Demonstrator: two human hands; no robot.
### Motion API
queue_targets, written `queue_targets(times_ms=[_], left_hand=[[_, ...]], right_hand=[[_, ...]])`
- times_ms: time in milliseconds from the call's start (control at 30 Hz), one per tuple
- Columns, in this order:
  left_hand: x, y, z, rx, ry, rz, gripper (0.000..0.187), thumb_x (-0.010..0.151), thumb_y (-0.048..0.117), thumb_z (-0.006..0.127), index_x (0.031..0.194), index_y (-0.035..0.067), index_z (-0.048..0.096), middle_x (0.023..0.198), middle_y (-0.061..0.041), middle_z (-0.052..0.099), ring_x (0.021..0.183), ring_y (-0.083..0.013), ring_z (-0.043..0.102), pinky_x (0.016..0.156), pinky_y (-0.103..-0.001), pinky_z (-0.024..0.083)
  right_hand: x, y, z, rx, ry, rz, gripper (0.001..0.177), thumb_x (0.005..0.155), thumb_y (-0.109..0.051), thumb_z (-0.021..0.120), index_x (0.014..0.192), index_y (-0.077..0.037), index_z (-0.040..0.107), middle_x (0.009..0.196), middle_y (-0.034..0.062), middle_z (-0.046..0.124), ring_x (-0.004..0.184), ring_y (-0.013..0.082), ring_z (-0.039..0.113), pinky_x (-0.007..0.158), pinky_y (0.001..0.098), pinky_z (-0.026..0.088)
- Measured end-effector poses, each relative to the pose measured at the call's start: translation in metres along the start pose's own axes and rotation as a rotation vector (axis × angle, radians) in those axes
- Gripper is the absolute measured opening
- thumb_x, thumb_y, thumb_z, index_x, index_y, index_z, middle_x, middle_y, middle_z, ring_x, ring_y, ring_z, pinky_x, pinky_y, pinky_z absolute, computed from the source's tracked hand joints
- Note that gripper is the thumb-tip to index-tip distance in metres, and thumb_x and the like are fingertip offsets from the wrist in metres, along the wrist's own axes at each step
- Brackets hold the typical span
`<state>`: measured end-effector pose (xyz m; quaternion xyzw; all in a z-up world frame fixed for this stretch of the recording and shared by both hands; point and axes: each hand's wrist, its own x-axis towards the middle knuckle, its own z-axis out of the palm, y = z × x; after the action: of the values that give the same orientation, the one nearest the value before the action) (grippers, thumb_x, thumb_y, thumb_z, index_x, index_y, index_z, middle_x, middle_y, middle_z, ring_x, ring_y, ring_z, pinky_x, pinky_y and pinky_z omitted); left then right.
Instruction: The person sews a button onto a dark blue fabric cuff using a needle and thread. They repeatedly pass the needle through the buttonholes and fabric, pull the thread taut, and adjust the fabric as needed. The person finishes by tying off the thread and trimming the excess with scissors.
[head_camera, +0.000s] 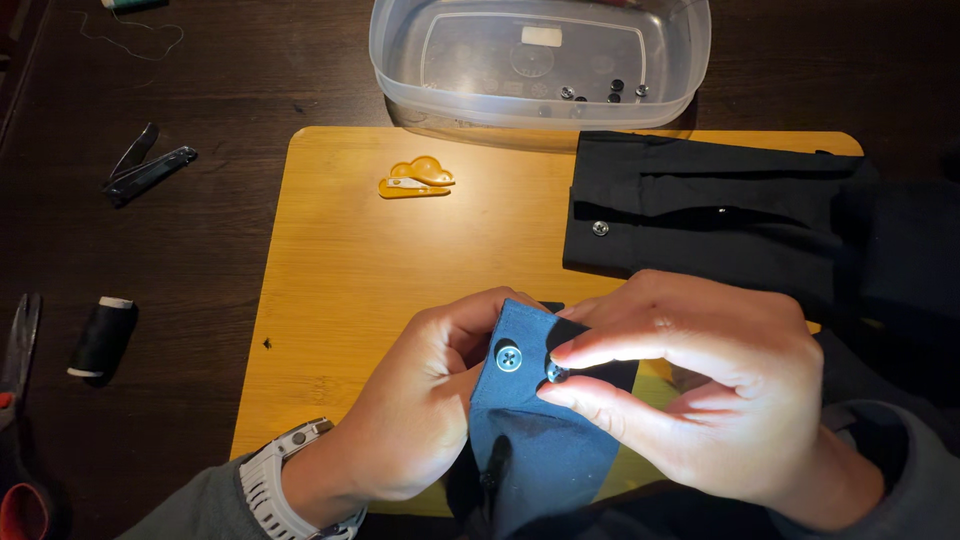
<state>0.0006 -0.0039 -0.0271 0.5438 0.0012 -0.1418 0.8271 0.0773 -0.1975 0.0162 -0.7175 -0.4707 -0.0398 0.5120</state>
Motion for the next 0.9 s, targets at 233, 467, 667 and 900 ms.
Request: queue_targets(times_ms=[233,467,667,900], left_hand=[[0.0010,-0.0049,-0.0043,-0.016,-0.046,0.008,0.025,0.098,0.010,0.069,0.121,0.000,0.069,0.109,-0.005,0.074,0.100,-0.0100,0.068,0.093,-0.029,0.054],[0.0024,-0.0064,-0.0056,0.016,-0.030,0.028,0.019,0.099,0.006,0.068,0.117,-0.001,0.069,0.105,-0.005,0.073,0.097,-0.0102,0.068,0.092,-0.029,0.056],[0.0018,-0.0035,-0.0036,-0.058,0.082,0.060,0.029,0.094,-0.003,0.065,0.115,0.007,0.049,0.098,-0.002,0.064,0.088,-0.0046,0.061,0.079,-0.022,0.052],[0.0037,-0.0021,-0.0061,0.030,0.109,0.110,0.020,0.097,-0.002,0.067,0.111,0.002,0.053,0.097,-0.003,0.066,0.086,-0.0042,0.061,0.076,-0.021,0.052]], right_hand=[[-0.0022,0.0010,0.0006,0.038,-0.020,0.053,0.022,0.074,-0.011,0.087,0.091,-0.007,0.074,0.088,0.0060,0.075,0.079,0.0129,0.077,0.071,0.0232,0.061],[-0.0037,-0.0002,-0.0026,0.015,-0.017,0.041,0.022,0.075,-0.012,0.088,0.091,-0.008,0.074,0.085,0.0043,0.074,0.074,0.0110,0.076,0.067,0.0220,0.059],[-0.0027,0.0043,-0.0034,0.056,-0.066,0.068,0.021,0.074,-0.010,0.088,0.090,-0.007,0.075,0.085,0.0042,0.075,0.072,0.0105,0.075,0.065,0.0218,0.058],[-0.0024,0.0060,-0.0010,0.049,-0.045,0.078,0.020,0.074,-0.009,0.087,0.090,-0.007,0.075,0.084,0.0041,0.075,0.072,0.0099,0.075,0.065,0.0216,0.058]])
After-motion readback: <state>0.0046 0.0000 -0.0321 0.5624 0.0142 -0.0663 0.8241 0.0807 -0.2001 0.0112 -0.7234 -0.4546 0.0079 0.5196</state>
